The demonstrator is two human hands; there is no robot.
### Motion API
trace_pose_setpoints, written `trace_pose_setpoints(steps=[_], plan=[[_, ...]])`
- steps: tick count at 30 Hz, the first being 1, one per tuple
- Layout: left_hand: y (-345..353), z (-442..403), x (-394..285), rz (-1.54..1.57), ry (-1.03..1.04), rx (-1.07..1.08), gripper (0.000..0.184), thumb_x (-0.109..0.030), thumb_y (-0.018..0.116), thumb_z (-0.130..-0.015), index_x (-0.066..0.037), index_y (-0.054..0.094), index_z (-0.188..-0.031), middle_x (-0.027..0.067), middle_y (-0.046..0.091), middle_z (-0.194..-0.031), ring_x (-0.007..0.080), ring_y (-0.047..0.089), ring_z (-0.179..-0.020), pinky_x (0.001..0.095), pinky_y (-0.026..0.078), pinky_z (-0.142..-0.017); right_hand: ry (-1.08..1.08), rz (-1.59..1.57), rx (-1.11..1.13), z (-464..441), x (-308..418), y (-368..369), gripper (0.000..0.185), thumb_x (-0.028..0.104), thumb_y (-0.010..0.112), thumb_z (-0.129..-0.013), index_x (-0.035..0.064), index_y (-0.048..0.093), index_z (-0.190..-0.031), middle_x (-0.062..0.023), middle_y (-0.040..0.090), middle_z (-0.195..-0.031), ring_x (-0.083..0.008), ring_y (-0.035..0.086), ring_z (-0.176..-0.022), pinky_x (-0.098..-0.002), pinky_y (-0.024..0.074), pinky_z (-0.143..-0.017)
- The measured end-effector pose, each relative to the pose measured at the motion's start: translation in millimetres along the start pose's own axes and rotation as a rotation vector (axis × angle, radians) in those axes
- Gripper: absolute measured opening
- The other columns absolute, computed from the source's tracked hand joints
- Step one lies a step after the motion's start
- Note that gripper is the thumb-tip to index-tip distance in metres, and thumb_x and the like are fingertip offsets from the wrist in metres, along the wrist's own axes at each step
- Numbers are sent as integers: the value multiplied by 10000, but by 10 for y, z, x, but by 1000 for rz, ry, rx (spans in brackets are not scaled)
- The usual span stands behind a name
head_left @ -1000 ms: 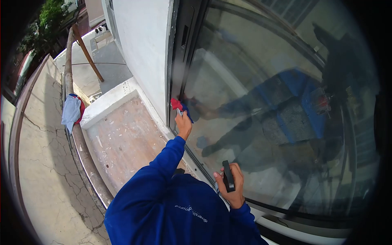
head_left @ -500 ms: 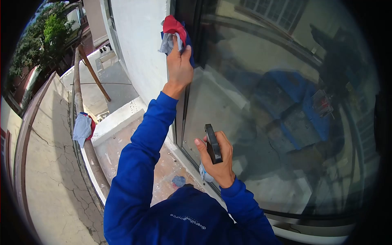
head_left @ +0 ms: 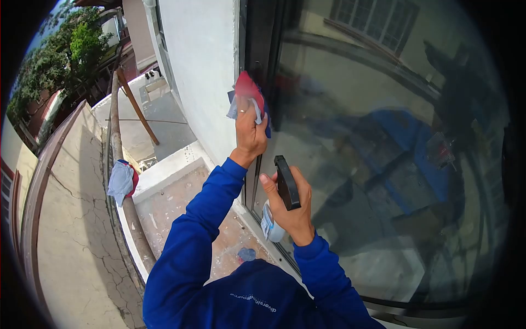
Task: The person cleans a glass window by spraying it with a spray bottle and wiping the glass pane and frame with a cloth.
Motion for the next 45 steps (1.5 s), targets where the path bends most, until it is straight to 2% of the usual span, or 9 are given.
trace_pose_setpoints(steps=[12,15,18,23,28,33,35,40,45], plan=[[-60,31,-163,-125,-164,28,185,-58,588,-821,27,599,-985,199,627,-1001,370,559,-915,397,367,-941,-22,32,-6,27,-41,-181,391,268,778,-890,10,528,-735,-117,507,-692,-264,520,-579,-379,402,-561],[81,56,-129,49,-336,-105,192,-74,570,-890,37,612,-1042,155,656,-1019,283,582,-875,365,420,-874,-93,19,-43,-131,64,-119,409,269,773,-892,5,517,-714,-129,524,-703,-288,529,-584,-389,403,-562],[52,531,230,541,-624,-105,227,-115,556,-958,41,629,-1106,94,672,-1051,186,583,-854,322,459,-800,-60,104,-45,-289,54,-52,398,298,776,-894,4,545,-756,-88,530,-649,-136,510,-579,-314,390,-544],[-145,349,-89,801,-898,-148,291,-173,525,-1005,12,619,-1209,28,652,-1028,96,566,-853,262,462,-788,-172,101,-101,-560,141,176,468,384,762,-877,-16,546,-765,-169,563,-694,-309,575,-619,-417,439,-585],[-67,0,-21,190,-363,-186,239,-193,547,-997,-14,640,-1125,21,640,-968,101,550,-851,263,452,-789,-77,210,-5,-656,169,285,509,440,751,-870,-32,566,-819,-210,601,-790,-392,617,-684,-459,473,-632],[-27,512,261,265,-680,-57,186,-136,537,-993,5,624,-1079,29,619,-928,117,544,-850,282,455,-792,-208,122,-114,-458,115,181,415,330,770,-883,-13,562,-781,-146,562,-705,-277,563,-613,-390,432,-586],[-57,661,209,266,-633,-44,217,-112,494,-1025,35,596,-1149,36,630,-1024,110,551,-910,263,456,-833,-204,119,-97,-322,57,113,362,266,781,-887,-7,569,-780,-99,547,-673,-195,541,-586,-342,414,-568],[77,-82,-152,671,-480,-364,379,-277,457,-1095,9,593,-1303,51,661,-1011,101,596,-818,299,507,-752,-10,102,-23,87,-156,-63,388,255,781,-880,-10,532,-743,-147,528,-705,-297,537,-596,-401,417,-580],[310,-534,-48,133,-250,-148,304,-234,499,-1072,53,587,-1117,116,601,-823,232,543,-715,318,462,-709,37,168,5,362,-288,-230,357,255,785,-877,-9,567,-777,-111,559,-705,-205,543,-604,-343,419,-576]])
Point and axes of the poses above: each hand's wrist, its own z-axis away from the middle knuckle, its own y-axis out of the palm, x = y × z, the point moved 2 cm from there along -z, towards the middle knuckle
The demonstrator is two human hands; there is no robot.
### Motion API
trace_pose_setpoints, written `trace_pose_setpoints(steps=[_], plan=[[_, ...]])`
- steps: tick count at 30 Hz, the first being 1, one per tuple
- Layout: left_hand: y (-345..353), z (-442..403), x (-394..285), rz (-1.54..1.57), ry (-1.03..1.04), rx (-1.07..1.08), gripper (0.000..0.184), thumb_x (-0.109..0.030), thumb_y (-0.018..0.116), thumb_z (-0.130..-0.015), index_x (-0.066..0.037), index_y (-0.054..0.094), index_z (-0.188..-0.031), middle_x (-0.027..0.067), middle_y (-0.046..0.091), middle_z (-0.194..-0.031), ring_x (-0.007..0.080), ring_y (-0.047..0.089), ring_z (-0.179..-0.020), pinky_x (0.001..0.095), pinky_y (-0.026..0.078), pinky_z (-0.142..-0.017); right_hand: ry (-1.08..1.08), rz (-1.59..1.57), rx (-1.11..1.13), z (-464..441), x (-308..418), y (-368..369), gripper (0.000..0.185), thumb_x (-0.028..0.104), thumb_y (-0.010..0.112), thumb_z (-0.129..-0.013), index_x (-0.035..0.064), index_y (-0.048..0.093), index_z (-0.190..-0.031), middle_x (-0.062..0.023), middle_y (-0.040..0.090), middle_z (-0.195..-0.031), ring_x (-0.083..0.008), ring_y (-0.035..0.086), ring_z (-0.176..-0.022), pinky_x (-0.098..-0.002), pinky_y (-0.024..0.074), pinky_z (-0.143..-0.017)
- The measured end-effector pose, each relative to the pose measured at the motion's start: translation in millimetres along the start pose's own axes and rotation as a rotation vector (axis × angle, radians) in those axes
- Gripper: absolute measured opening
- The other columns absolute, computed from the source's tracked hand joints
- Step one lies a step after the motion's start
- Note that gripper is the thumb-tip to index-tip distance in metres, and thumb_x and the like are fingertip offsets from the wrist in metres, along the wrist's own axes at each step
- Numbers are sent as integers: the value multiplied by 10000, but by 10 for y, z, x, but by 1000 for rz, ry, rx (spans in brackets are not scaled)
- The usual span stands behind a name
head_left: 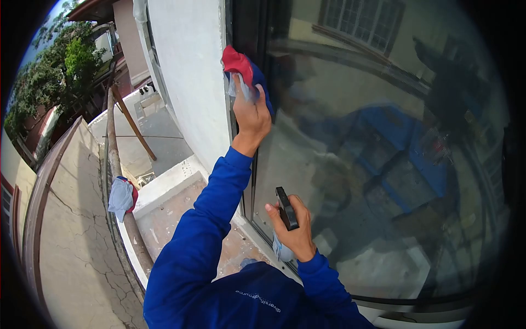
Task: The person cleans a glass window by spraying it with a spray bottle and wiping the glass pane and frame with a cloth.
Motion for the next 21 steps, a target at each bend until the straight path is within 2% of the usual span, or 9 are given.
trace_pose_setpoints(steps=[2,5,8,14,15,16,17,19,21], plan=[[-60,216,13,28,15,51,297,-208,486,-1071,65,584,-1135,150,621,-890,302,560,-778,352,467,-777,-16,-4,-10,6,-21,-60,344,262,786,-875,-8,587,-795,-93,569,-703,-163,546,-608,-321,421,-573],[-260,903,160,-47,16,23,355,-106,505,-1041,80,506,-1343,203,589,-1315,337,540,-1266,378,368,-1094,-24,-26,-12,85,-19,-116,335,256,786,-872,-9,594,-799,-94,564,-704,-166,546,-606,-326,424,-574],[-290,710,339,44,-117,224,361,-101,498,-1040,95,491,-1344,225,606,-1272,348,577,-1202,368,404,-1047,-18,-5,34,161,20,-149,326,248,788,-868,-11,600,-804,-100,568,-705,-175,553,-607,-327,429,-577],[368,-1915,-1003,58,314,112,435,-155,537,-1010,81,432,-1359,291,648,-1115,475,630,-1005,456,490,-837,0,-114,79,320,-29,-139,334,208,796,-863,-11,561,-772,-121,519,-687,-262,523,-591,-375,411,-574],[504,-2459,-1242,23,442,41,246,-241,511,-1052,-5,555,-1106,99,603,-751,224,537,-672,384,445,-661,-6,-123,88,326,-48,-139,328,202,797,-861,-10,562,-772,-119,520,-688,-260,525,-592,-374,411,-574],[572,-2880,-1583,43,470,43,345,-309,499,-1059,21,576,-995,132,620,-721,262,553,-637,404,447,-640,0,-114,109,332,-75,-146,307,185,802,-852,-4,571,-780,-115,525,-690,-251,526,-596,-364,413,-575],[626,-3270,-1844,106,378,187,424,-243,408,-1064,49,515,-1351,285,613,-1221,393,577,-1157,427,424,-1022,-5,-115,107,347,-103,-143,303,182,803,-850,-4,574,-780,-116,527,-691,-249,527,-598,-361,413,-575],[828,-3940,-1830,110,753,3,356,-236,447,-1058,56,591,-1204,216,650,-1003,326,620,-940,410,476,-896,-30,-112,97,314,-149,-151,296,178,805,-846,-3,580,-782,-118,531,-693,-246,530,-601,-356,414,-577],[699,-3866,-1746,22,488,137,301,-217,478,-1048,51,610,-1085,146,632,-867,248,600,-786,380,484,-758,20,-113,86,296,-161,-191,293,174,806,-842,-4,583,-777,-122,532,-690,-251,534,-603,-357,417,-579]])
Point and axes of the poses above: each hand's wrist, its own z-axis away from the middle knuckle, its own y-axis out of the palm, x = y × z, the point moved 2 cm from there along -z, towards the middle knuckle
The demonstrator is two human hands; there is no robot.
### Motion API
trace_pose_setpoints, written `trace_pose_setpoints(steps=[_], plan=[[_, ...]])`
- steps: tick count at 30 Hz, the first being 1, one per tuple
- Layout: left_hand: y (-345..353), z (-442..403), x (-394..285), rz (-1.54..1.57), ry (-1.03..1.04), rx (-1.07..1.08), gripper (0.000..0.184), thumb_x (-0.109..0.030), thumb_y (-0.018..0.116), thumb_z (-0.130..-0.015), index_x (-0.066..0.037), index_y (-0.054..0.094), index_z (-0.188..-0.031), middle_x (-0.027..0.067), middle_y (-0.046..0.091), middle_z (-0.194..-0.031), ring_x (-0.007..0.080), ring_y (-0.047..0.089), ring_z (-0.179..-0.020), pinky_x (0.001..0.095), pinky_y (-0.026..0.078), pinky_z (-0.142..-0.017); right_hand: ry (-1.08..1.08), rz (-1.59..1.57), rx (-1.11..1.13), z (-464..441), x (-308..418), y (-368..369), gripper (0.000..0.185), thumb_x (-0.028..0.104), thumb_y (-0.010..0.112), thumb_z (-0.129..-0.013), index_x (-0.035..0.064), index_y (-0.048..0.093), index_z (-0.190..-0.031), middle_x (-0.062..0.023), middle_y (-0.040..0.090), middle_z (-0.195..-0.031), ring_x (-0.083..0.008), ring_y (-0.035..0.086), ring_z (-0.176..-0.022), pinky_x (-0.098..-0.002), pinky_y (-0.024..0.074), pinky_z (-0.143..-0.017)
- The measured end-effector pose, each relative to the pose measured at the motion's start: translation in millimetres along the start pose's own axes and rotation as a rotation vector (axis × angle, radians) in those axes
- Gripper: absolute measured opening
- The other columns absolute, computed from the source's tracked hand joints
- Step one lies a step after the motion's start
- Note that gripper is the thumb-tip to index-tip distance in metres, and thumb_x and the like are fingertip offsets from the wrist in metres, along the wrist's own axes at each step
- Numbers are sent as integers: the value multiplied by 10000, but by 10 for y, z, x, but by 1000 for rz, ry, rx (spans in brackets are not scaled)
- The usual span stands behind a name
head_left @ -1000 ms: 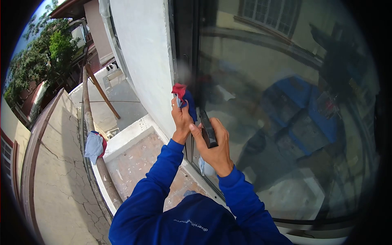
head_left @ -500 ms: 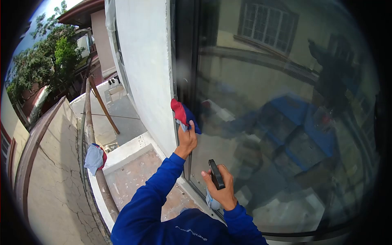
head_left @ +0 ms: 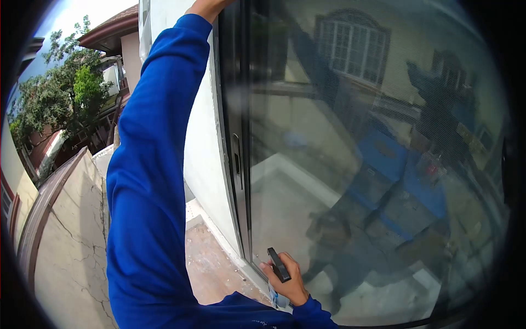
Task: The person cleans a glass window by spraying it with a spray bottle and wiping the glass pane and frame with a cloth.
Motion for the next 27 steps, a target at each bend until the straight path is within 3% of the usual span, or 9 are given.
trace_pose_setpoints(steps=[4,5,6,12,18,22,23,24,27], plan=[[-242,1106,-42,-236,-39,88,456,-346,486,-1063,46,590,-855,186,599,-659,333,568,-604,434,428,-613,51,3,16,71,-79,-41,283,166,803,-840,-6,589,-768,-128,539,-684,-262,545,-610,-363,425,-585],[-264,1496,-144,-189,-45,100,485,-293,451,-1063,58,570,-750,289,595,-686,516,572,-725,543,430,-654,37,0,16,76,-99,-46,283,165,802,-840,-5,589,-767,-127,541,-682,-263,545,-609,-363,426,-586],[-305,1903,-116,-247,-133,189,469,-283,453,-1063,57,573,-763,293,589,-697,513,564,-711,537,420,-635,24,-3,15,83,-121,-46,282,164,802,-839,-4,588,-765,-126,543,-681,-264,546,-608,-364,427,-586],[-198,4273,-195,-149,-356,5,335,-182,429,-1067,70,539,-1258,212,625,-1087,365,596,-987,438,445,-881,24,-55,51,77,-118,21,287,169,806,-834,-1,587,-761,-127,555,-686,-269,559,-608,-366,430,-588],[-46,3131,-263,-86,-552,-52,329,-232,438,-1069,56,586,-1125,141,617,-943,259,570,-867,383,453,-837,15,-43,23,83,-89,-4,298,179,808,-834,0,583,-754,-131,560,-695,-276,568,-611,-367,435,-592],[-346,1245,-290,173,8,-436,228,-162,493,-1044,1,625,-953,43,629,-785,95,598,-793,245,469,-738,61,5,-12,184,-150,-81,300,178,807,-835,-2,582,-751,-134,558,-699,-280,570,-610,-371,435,-588],[-478,874,-280,90,43,-445,198,-161,532,-1010,-10,638,-936,93,628,-690,220,590,-650,353,482,-661,63,15,-24,180,-193,-90,286,186,803,-836,0,596,-771,-119,562,-701,-241,564,-614,-353,435,-590],[-501,560,-466,211,57,-477,256,-188,529,-1024,41,602,-934,53,601,-714,130,552,-603,323,440,-554,68,23,-38,194,-244,-94,274,195,799,-837,2,611,-790,-104,566,-704,-202,558,-617,-334,436,-593],[-485,83,-263,-491,143,-252,255,-129,573,-968,79,623,-1107,160,691,-863,219,659,-744,353,505,-656,91,32,-39,179,-170,-93,288,187,809,-830,-1,598,-776,-118,564,-700,-240,566,-614,-346,441,-589]])
Point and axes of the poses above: each hand's wrist, its own z-axis away from the middle knuckle, its own y-axis out of the palm, x = y × z, the point moved 2 cm from there along -z, towards the middle knuckle
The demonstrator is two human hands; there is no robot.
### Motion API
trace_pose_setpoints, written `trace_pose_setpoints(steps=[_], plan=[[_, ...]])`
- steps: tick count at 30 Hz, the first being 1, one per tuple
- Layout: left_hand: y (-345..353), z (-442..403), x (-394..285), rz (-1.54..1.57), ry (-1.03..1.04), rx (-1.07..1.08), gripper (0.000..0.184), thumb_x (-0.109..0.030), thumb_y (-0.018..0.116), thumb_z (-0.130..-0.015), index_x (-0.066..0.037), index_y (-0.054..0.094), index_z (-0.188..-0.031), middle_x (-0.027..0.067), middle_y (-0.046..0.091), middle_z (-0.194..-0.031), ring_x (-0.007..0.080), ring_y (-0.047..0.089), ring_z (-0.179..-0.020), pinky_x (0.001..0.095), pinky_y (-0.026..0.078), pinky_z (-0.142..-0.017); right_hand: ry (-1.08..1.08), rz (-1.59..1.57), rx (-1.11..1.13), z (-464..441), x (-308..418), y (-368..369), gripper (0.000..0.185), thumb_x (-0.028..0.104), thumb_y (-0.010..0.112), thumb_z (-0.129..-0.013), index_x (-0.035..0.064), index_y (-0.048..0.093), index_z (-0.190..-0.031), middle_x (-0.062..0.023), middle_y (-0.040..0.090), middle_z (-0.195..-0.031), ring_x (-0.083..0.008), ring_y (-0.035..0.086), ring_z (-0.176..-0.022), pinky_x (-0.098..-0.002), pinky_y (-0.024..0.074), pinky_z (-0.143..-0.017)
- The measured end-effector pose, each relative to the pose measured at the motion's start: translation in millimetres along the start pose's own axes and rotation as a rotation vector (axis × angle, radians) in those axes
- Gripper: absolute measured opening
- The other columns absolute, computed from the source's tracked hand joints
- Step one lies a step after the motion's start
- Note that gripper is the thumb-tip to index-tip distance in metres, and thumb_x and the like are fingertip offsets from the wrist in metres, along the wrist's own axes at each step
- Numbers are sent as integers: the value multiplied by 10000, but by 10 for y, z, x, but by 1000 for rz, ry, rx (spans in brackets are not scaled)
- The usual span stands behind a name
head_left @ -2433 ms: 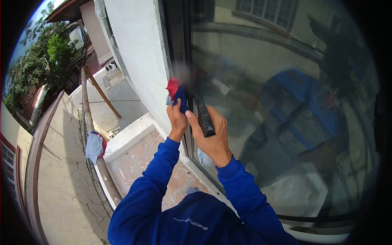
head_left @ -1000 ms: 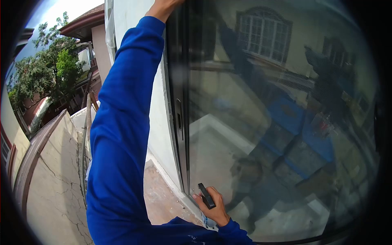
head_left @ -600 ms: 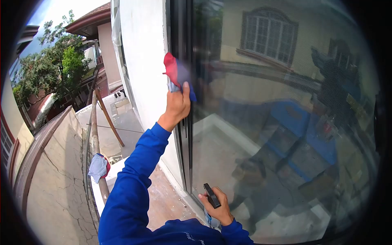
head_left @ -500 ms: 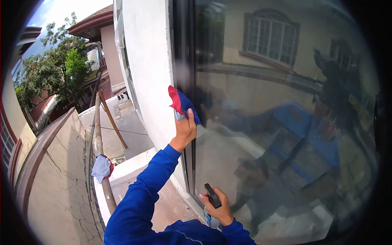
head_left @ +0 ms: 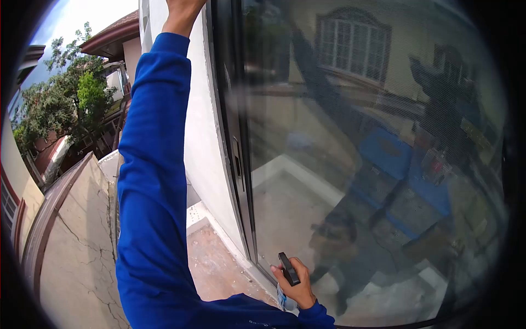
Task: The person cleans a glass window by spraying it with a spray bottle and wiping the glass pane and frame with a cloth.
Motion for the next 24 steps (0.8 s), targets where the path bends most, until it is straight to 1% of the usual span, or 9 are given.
trace_pose_setpoints(steps=[1,4,7,8,10,13,18,20,24], plan=[[99,-1,-99,345,-75,-55,297,-100,568,-954,85,620,-1180,217,714,-936,291,703,-840,385,533,-739,6,4,9,-19,43,-13,302,178,816,-826,-4,585,-758,-132,560,-697,-279,573,-610,-361,443,-586],[417,340,180,140,251,-107,386,-34,533,-928,67,585,-1296,321,656,-1129,456,618,-1123,456,489,-959,-51,-16,23,-58,64,18,302,179,818,-824,-5,587,-761,-129,564,-697,-271,571,-609,-353,444,-587],[259,550,62,194,-34,39,365,-17,517,-937,57,606,-1283,326,646,-1153,469,611,-1125,443,492,-960,-2,-69,50,-59,59,25,300,182,817,-826,-7,591,-769,-130,564,-695,-265,564,-606,-350,441,-585],[180,645,19,173,-138,108,319,-59,518,-956,54,642,-1228,317,662,-1127,426,645,-1089,430,502,-921,-6,-68,52,-56,46,32,299,184,815,-828,-7,592,-772,-129,563,-693,-262,563,-606,-350,440,-586],[67,1008,65,17,40,5,215,-184,605,-966,6,687,-908,164,661,-764,255,635,-759,358,494,-721,-17,-71,61,-56,26,49,299,189,811,-833,-9,593,-780,-127,561,-689,-255,562,-607,-349,437,-586],[-274,1892,34,108,-156,77,146,-125,641,-929,2,694,-979,198,637,-796,318,609,-766,406,456,-697,-20,-71,69,-101,144,38,255,202,787,-850,1,631,-837,-57,567,-716,-117,517,-637,-291,419,-593],[-960,3292,-149,173,-458,326,109,-21,642,-894,-4,680,-994,160,641,-832,323,579,-825,406,451,-701,-174,-122,-4,-461,686,-4,291,246,784,-868,13,612,-848,-38,560,-704,-110,502,-617,-278,401,-575],[-1108,3704,-116,234,-540,328,125,-68,616,-956,7,679,-1034,132,648,-852,256,582,-767,362,452,-678,-251,-125,-62,-692,1087,-43,311,209,772,-878,-1,570,-769,-122,538,-705,-228,526,-594,-360,409,-571],[-1214,3911,-192,588,-1000,255,280,-207,562,-1048,16,679,-1169,27,674,-935,96,574,-812,261,462,-714,-360,-137,-183,-1182,1595,-54,350,216,758,-898,15,529,-726,-103,536,-659,-212,525,-569,-365,404,-554]])
Point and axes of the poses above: each hand's wrist, its own z-axis away from the middle knuckle, its own y-axis out of the palm, x = y × z, the point moved 2 cm from there along -z, towards the middle knuckle
